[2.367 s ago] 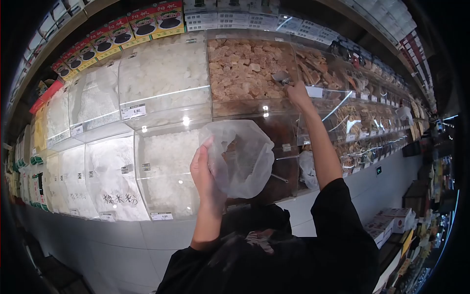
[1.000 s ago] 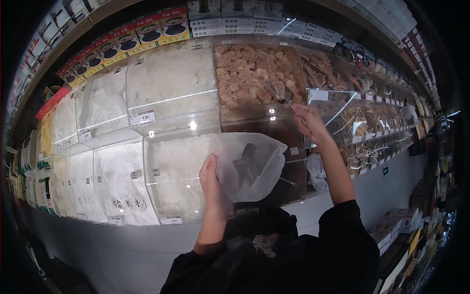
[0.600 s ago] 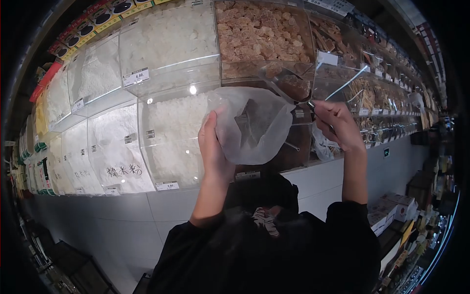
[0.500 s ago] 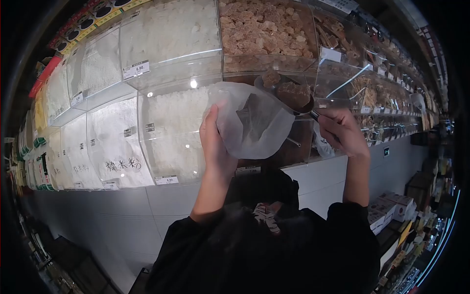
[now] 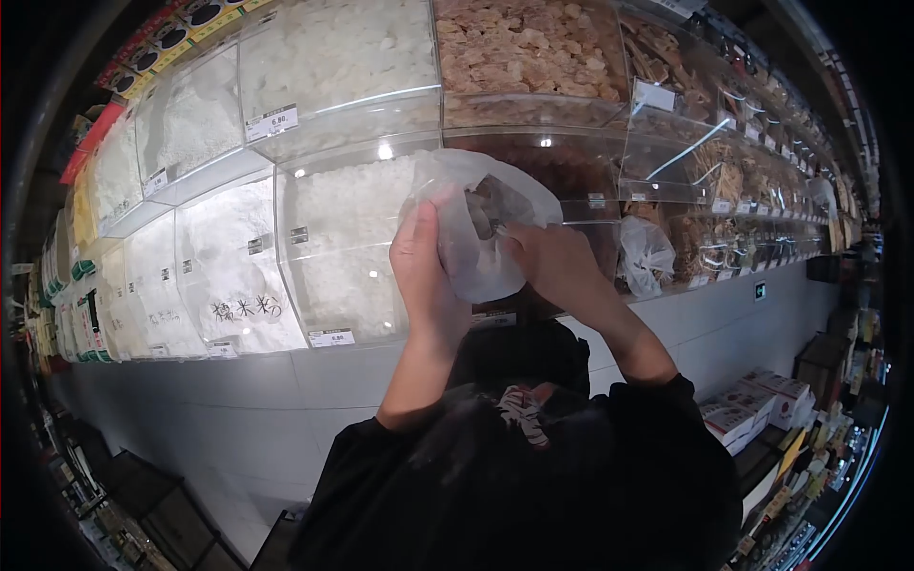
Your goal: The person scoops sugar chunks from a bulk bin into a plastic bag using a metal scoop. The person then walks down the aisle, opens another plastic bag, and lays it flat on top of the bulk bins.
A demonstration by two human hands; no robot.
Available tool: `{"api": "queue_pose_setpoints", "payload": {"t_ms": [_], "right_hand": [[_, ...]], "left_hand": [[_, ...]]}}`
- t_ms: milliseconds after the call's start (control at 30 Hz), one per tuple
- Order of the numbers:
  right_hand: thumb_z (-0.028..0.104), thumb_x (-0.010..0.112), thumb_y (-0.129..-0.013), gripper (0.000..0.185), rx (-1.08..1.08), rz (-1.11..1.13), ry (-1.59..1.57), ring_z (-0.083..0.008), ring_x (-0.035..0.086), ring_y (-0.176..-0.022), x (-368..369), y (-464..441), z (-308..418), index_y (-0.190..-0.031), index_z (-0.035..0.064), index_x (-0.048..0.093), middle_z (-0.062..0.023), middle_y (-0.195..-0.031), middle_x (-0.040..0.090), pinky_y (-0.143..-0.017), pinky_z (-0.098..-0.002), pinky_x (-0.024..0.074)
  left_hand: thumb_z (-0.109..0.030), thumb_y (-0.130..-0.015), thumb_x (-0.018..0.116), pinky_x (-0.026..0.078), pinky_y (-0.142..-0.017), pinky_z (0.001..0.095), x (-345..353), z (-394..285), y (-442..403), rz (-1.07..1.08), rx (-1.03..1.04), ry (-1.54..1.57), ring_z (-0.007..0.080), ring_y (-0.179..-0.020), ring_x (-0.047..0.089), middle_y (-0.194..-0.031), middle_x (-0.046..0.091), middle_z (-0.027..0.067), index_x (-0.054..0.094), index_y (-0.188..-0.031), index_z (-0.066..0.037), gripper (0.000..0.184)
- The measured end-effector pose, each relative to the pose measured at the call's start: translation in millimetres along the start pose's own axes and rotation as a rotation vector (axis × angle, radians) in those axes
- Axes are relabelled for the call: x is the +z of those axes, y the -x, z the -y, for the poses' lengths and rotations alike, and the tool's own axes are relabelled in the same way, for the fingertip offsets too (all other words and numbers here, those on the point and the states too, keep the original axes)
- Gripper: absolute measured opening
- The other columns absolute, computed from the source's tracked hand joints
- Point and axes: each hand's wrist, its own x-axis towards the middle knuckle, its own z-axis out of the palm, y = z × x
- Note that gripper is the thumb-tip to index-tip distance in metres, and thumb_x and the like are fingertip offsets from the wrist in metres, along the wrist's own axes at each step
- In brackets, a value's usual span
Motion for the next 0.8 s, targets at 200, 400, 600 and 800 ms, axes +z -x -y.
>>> {"api": "queue_pose_setpoints", "payload": {"t_ms": [200, 400, 600, 800], "right_hand": [[0.02, 0.056, -0.094, 0.024, -0.079, -0.145, -0.22, -0.0277, 0.065, -0.069, -80.2, 29.1, -11.4, -0.108, 0.0035, 0.065, -0.0151, -0.076, 0.065, -0.063, -0.0388, 0.0487], [0.023, 0.054, -0.098, 0.026, 0.19, -0.056, -0.964, -0.0087, 0.046, -0.054, -137.0, 23.4, -77.3, -0.097, -0.0018, 0.063, 0.0009, -0.062, 0.048, -0.051, -0.0269, 0.0377], [0.02, 0.053, -0.096, 0.026, 0.191, -0.282, -0.289, -0.0213, 0.058, -0.06, -86.3, -88.7, -130.8, -0.092, -0.0041, 0.061, -0.012, -0.064, 0.057, -0.057, -0.0353, 0.0427], [0.023, 0.054, -0.092, 0.033, 0.088, -0.483, -0.227, -0.0444, 0.061, -0.075, -61.5, -226.7, -145.3, -0.085, -0.0079, 0.062, -0.0278, -0.079, 0.062, -0.068, -0.045, 0.0474]], "left_hand": [[-0.03, -0.102, 0.047, 0.051, -0.085, 0.0304, -17.8, -11.2, -14.2, -0.082, 0.11, -0.045, 0.0171, -0.097, 0.064, -0.11, 0.066, 0.0132, 0.059, -0.118, 0.005, 0.041], [-0.029, -0.102, 0.047, 0.052, -0.084, 0.0306, -6.9, -7.3, -24.6, -0.116, 0.047, 0.014, 0.0176, -0.096, 0.064, -0.109, 0.066, 0.0138, 0.058, -0.118, 0.005, 0.039], [-0.028, -0.103, 0.047, 0.052, -0.085, 0.0319, 8.5, 0.0, -22.6, -0.127, 0.005, -0.053, 0.0181, -0.098, 0.063, -0.112, 0.064, 0.014, 0.058, -0.116, 0.005, 0.038], [-0.031, -0.102, 0.047, 0.051, -0.087, 0.0325, 16.3, 7.5, -28.2, -0.172, -0.086, -0.043, 0.0186, -0.1, 0.062, -0.111, 0.063, 0.0128, 0.057, -0.116, 0.004, 0.038]]}}
